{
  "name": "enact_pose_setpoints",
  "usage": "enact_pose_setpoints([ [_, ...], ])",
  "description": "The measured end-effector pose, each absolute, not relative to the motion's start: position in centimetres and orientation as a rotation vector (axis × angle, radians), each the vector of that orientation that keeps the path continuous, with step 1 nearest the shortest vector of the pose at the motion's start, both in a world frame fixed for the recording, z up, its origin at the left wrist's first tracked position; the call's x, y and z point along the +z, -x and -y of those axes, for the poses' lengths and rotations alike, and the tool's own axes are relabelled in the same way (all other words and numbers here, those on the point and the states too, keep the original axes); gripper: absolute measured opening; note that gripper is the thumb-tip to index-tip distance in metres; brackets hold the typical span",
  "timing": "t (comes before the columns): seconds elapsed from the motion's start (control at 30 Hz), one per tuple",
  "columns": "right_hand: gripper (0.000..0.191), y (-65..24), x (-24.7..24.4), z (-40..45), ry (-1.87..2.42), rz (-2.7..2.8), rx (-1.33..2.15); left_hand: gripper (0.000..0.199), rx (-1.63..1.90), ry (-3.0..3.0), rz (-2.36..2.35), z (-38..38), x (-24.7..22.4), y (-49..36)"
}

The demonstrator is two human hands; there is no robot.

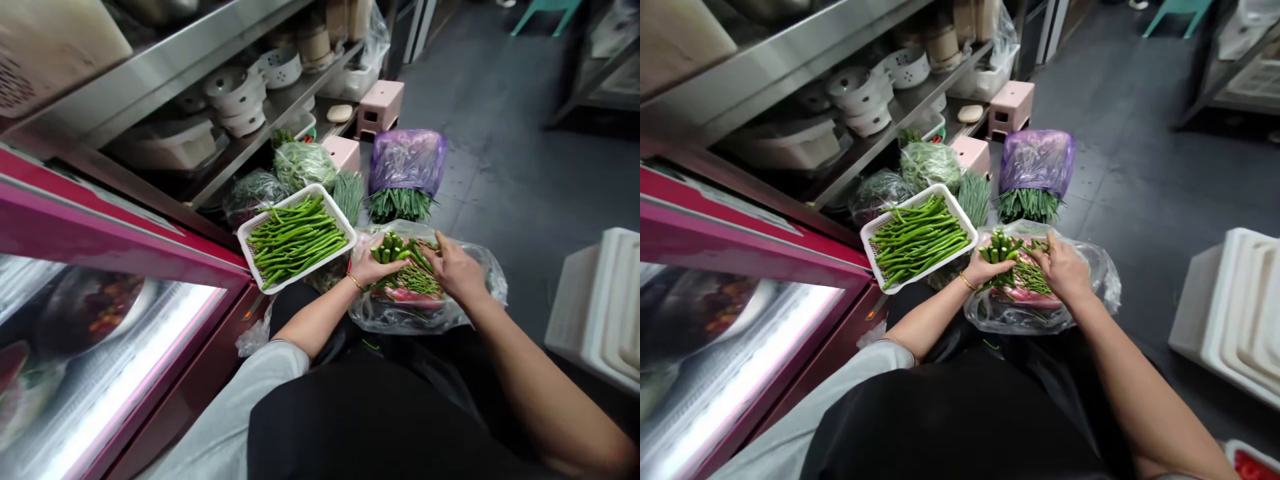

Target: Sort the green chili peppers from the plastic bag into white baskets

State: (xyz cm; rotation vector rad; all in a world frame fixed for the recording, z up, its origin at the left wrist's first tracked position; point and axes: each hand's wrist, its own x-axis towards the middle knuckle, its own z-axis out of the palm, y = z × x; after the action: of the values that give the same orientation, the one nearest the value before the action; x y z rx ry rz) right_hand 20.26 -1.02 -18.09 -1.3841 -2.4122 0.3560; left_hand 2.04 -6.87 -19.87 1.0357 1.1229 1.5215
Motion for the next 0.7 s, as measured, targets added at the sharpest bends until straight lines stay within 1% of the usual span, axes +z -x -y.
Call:
enact_pose_setpoints([
  [0.07,0.076,-19.5,-20.3,1.9,1.228,2.468,0.564,0.039,1.654,-0.886,-1.098,6.8,-18.9,-1.3],
  [0.13,0.086,-18.6,-22.9,3.2,1.061,2.508,0.749,0.038,1.766,-0.756,-1.062,6.6,-18.0,-0.2],
  [0.2,0.094,-18.2,-25.6,4.0,1.012,2.498,0.786,0.042,1.839,-0.696,-1.027,6.4,-16.9,1.0],
  [0.27,0.097,-18.4,-28.0,4.0,1.053,2.478,0.708,0.048,1.884,-0.703,-1.045,6.3,-15.7,2.2],
  [0.33,0.092,-19.0,-30.0,3.5,1.052,2.533,0.634,0.053,1.917,-0.753,-1.108,6.4,-14.1,3.8],
  [0.4,0.081,-19.6,-31.3,3.2,0.981,2.671,0.589,0.054,1.986,-0.808,-1.168,6.9,-12.4,5.9],
  [0.53,0.063,-19.3,-31.9,4.4,0.917,2.908,0.408,0.058,2.285,-0.822,-1.283,8.8,-10.0,11.7],
  [0.63,0.055,-18.5,-31.4,5.5,0.961,2.972,0.296,0.06,2.375,-0.802,-1.426,9.4,-10.6,14.7],
  [0.7,0.055,-18.3,-31.0,5.7,0.968,3.005,0.289,0.054,2.386,-0.777,-1.475,9.0,-12.1,14.2],
])
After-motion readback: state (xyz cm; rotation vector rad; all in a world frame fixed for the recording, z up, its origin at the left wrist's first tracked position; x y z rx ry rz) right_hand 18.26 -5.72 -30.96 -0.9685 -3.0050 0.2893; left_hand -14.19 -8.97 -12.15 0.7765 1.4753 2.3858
